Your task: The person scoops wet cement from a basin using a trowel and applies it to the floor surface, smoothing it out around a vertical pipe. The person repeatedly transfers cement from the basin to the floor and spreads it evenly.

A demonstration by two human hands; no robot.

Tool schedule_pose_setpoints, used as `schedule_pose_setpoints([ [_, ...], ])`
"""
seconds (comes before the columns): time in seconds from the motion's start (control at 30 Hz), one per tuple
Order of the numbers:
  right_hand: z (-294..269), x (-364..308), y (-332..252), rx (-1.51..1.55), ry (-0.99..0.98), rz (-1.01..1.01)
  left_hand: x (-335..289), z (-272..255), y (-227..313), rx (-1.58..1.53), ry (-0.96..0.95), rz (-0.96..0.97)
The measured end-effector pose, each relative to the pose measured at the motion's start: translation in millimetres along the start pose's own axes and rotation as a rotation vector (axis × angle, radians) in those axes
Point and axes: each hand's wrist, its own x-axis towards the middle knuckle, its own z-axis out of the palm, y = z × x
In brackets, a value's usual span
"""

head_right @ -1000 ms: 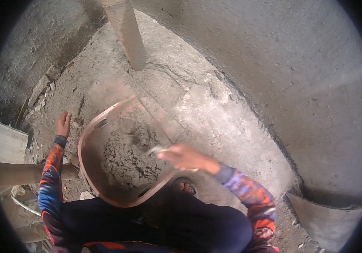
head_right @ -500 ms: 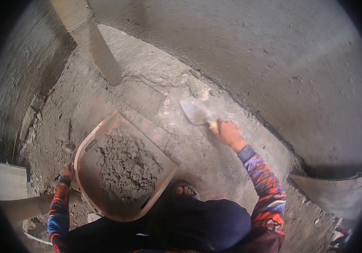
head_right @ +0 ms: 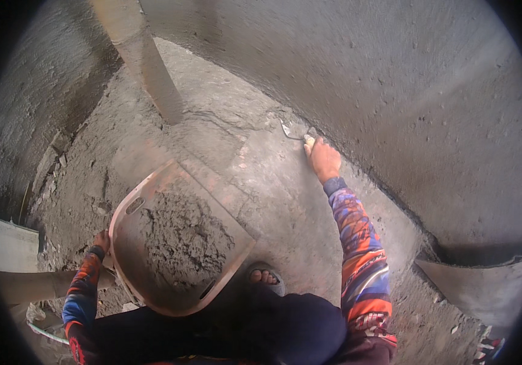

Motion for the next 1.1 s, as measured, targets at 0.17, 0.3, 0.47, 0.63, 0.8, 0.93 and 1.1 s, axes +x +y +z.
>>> schedule_pose_setpoints([
  [0.17,-3.8,-36.1,7.1,0.056,0.065,-0.044,-1.3,-5.0,11.4,0.021,-0.003,-0.056],
  [0.3,-42.3,-87.0,-14.7,0.164,0.142,-0.205,-8.4,-3.6,10.9,0.027,-0.011,-0.118],
  [0.47,-56.9,-136.1,-73.4,0.074,0.330,-0.624,-0.8,0.8,-19.3,-0.010,0.000,0.002],
  [0.63,-46.2,-120.0,-54.8,0.301,0.000,-0.340,3.1,0.9,-18.7,0.094,-0.062,-0.022],
  [0.8,-17.6,-99.8,47.7,0.398,-0.209,-0.222,-5.9,19.4,-6.5,0.049,-0.022,-0.120],
  [0.93,-2.5,-77.8,93.6,0.162,-0.179,-0.167,4.3,22.4,-42.4,-0.056,-0.012,-0.180],
  [1.1,-22.9,-43.1,110.5,-0.052,-0.151,-0.173,10.4,26.0,-31.7,-0.056,-0.077,-0.146],
])
